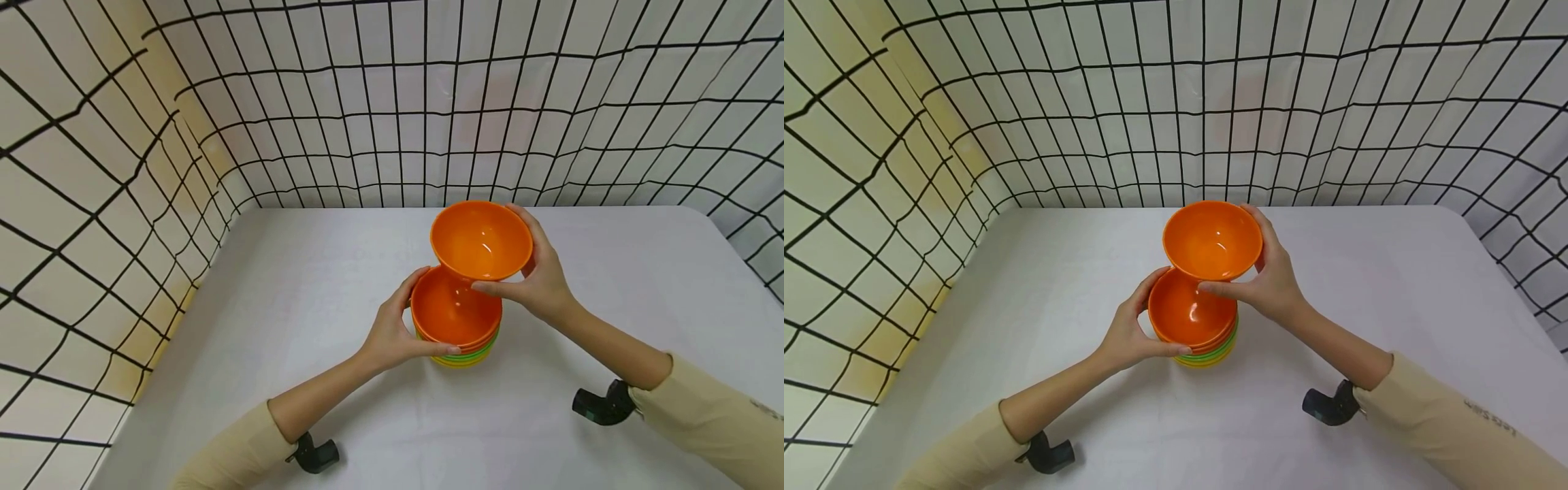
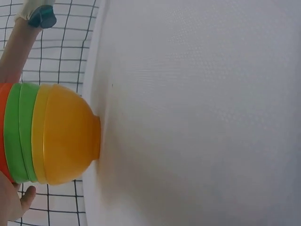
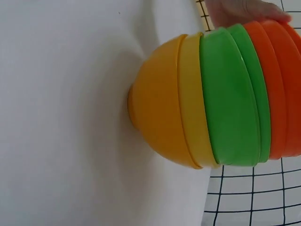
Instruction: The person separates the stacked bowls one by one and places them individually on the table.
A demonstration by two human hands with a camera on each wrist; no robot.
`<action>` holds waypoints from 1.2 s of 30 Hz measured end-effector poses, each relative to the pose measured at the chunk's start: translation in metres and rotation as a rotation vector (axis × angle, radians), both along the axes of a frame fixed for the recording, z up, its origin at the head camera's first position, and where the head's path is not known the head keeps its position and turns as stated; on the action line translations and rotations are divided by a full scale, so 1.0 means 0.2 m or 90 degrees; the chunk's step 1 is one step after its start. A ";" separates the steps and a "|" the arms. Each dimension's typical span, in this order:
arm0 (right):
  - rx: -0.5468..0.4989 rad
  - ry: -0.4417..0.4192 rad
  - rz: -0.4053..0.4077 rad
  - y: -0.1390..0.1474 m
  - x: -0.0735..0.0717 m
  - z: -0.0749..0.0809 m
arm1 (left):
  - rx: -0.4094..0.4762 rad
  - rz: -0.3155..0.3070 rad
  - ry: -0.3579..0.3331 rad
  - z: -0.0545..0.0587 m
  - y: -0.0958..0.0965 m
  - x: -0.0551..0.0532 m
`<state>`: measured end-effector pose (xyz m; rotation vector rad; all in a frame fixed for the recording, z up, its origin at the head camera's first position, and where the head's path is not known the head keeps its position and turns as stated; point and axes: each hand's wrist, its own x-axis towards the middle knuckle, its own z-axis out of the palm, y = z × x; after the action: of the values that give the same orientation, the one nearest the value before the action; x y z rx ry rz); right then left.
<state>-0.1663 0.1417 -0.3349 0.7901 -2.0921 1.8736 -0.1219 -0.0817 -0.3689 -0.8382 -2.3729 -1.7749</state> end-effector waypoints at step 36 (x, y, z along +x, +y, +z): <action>0.108 -0.085 -0.084 -0.13 -0.52 -0.16 | -0.057 0.007 -0.063 -0.10 -0.02 -0.04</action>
<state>-0.2708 0.1164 -0.3668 0.5589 -2.3463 1.7420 -0.1306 -0.0853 -0.3885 -0.7618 -2.5316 -1.7568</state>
